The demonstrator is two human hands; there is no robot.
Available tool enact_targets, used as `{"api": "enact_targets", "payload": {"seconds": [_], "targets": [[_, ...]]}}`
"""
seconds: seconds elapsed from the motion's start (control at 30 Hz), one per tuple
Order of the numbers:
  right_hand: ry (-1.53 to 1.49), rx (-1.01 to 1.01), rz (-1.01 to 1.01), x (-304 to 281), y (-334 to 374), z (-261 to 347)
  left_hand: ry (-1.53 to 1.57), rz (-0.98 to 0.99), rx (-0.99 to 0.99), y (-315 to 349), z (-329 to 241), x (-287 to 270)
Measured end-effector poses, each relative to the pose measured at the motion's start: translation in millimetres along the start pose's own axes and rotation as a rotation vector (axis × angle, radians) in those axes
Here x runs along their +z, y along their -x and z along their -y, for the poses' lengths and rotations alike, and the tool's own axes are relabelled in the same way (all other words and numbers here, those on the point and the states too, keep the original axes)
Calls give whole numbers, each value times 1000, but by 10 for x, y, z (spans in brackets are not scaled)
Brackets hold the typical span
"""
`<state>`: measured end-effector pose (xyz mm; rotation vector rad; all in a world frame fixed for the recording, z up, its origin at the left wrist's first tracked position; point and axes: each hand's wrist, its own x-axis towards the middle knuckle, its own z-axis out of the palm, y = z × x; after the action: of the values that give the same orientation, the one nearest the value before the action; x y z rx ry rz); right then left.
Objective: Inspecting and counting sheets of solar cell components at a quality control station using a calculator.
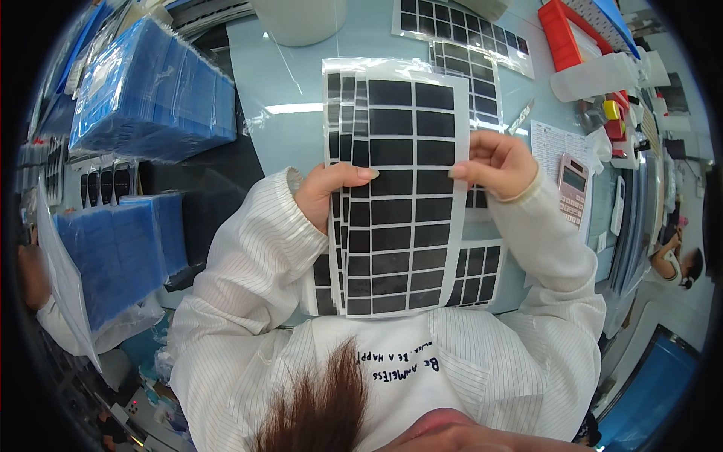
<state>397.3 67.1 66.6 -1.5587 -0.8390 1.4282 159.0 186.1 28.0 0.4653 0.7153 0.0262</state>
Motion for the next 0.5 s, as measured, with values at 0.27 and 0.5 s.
{"api": "enact_targets", "payload": {"seconds": [0.27, 0.5], "targets": [[-28, 110, -99, -94, 32, -168, -48, -27, 57, 28, 14, 56], [-38, 64, -65, 77, 65, -103, -69, 11, 72, -16, 22, 47]]}}
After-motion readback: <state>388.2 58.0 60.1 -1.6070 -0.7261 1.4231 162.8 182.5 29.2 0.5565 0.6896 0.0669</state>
